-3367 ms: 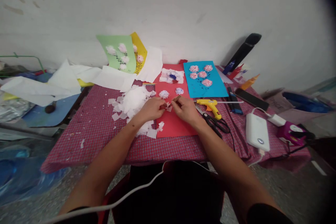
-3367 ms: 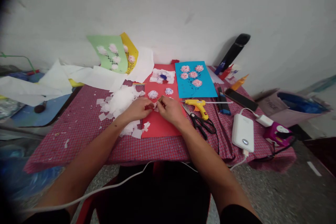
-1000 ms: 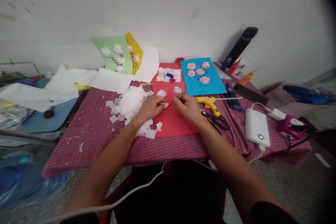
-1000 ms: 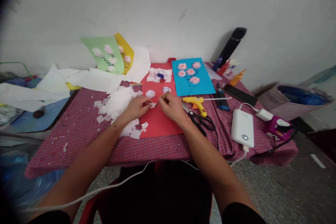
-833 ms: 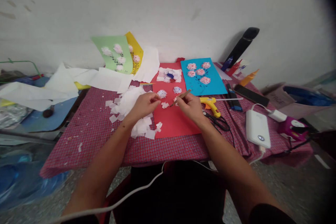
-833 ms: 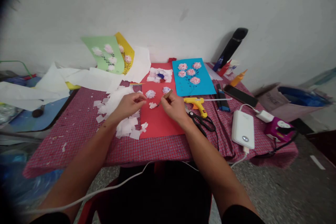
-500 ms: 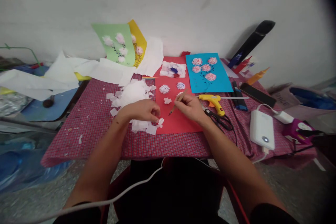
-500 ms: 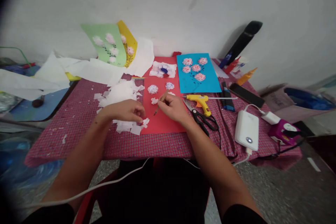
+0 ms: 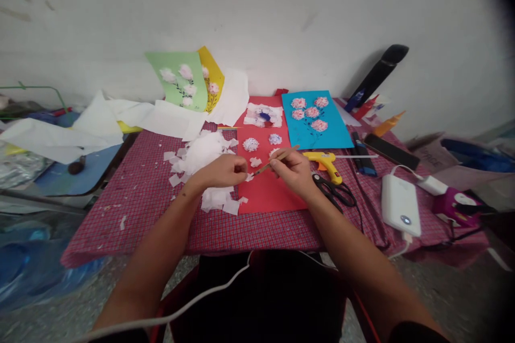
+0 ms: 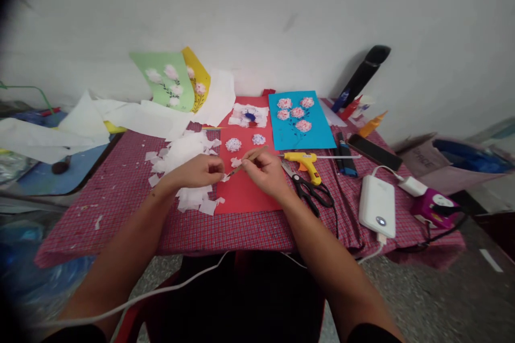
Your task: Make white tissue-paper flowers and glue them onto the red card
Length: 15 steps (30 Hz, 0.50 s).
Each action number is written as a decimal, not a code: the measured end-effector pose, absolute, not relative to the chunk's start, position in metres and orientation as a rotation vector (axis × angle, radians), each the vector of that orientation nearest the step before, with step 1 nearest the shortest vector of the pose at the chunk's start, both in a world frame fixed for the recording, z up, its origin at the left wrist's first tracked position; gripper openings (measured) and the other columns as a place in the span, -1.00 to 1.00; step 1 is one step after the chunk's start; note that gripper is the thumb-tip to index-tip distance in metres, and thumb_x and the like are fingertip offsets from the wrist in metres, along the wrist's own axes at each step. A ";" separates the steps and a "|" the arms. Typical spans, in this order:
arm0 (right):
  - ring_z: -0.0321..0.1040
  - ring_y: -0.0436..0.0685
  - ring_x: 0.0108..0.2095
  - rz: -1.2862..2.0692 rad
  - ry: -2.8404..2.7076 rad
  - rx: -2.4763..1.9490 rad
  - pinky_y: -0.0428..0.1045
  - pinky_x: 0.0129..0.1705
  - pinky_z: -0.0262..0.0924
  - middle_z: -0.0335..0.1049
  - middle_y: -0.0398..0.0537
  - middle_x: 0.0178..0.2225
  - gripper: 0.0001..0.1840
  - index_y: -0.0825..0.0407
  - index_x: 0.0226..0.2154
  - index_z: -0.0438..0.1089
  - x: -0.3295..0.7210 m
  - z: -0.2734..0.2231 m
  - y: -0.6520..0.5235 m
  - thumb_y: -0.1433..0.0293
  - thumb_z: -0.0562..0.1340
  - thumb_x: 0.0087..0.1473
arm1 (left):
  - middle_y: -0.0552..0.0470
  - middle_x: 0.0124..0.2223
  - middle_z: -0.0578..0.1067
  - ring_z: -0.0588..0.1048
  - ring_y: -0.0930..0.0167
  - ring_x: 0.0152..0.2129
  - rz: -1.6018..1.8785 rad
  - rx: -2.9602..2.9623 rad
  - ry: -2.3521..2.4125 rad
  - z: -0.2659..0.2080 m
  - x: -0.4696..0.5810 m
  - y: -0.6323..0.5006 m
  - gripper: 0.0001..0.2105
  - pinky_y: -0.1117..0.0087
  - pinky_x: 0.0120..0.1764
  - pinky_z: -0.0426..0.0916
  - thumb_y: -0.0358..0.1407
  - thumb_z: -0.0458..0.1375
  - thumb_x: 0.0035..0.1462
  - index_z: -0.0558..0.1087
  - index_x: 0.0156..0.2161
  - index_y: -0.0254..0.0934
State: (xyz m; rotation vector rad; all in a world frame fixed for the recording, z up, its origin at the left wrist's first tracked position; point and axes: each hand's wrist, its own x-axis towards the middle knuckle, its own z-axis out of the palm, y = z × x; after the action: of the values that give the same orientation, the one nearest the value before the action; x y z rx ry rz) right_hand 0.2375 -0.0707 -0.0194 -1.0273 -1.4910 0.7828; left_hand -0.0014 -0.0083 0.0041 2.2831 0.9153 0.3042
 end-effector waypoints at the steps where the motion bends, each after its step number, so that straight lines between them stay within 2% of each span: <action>1: 0.32 0.03 -0.48 0.775 -1.504 -1.021 -0.02 -0.46 0.22 0.50 -0.08 -0.35 -0.78 -0.02 -0.39 0.46 0.237 -0.020 -0.071 0.20 0.29 0.21 | 0.08 -0.44 0.54 0.43 0.45 -0.50 0.349 2.249 0.920 0.004 -0.001 -0.008 -0.87 0.41 -0.41 0.26 -0.30 0.10 0.08 0.49 -0.37 -0.24; 9: 0.38 0.06 -0.43 0.645 -1.530 -1.008 -0.02 -0.42 0.23 0.50 -0.07 -0.37 -0.79 -0.02 -0.38 0.47 0.237 -0.023 -0.069 0.23 0.30 0.23 | 0.14 -0.47 0.43 0.34 0.49 -0.51 0.445 2.037 0.909 0.001 0.003 -0.005 -0.88 0.43 -0.41 0.25 -0.25 0.15 0.09 0.42 -0.42 -0.25; 15: 0.35 0.06 -0.45 0.674 -1.474 -0.965 -0.02 -0.44 0.22 0.48 -0.09 -0.40 -0.82 -0.03 -0.35 0.47 0.236 -0.022 -0.070 0.25 0.29 0.25 | 0.14 -0.50 0.42 0.33 0.50 -0.54 0.468 1.990 0.927 -0.001 0.006 -0.005 -0.94 0.44 -0.43 0.24 -0.32 0.14 0.01 0.41 -0.44 -0.25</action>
State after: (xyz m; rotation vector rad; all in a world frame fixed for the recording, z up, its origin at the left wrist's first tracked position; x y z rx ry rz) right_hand 0.2360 -0.0704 -0.0220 -0.9647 -1.4735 0.6736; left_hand 0.0057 -0.0048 -0.0008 1.9901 0.9274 0.4677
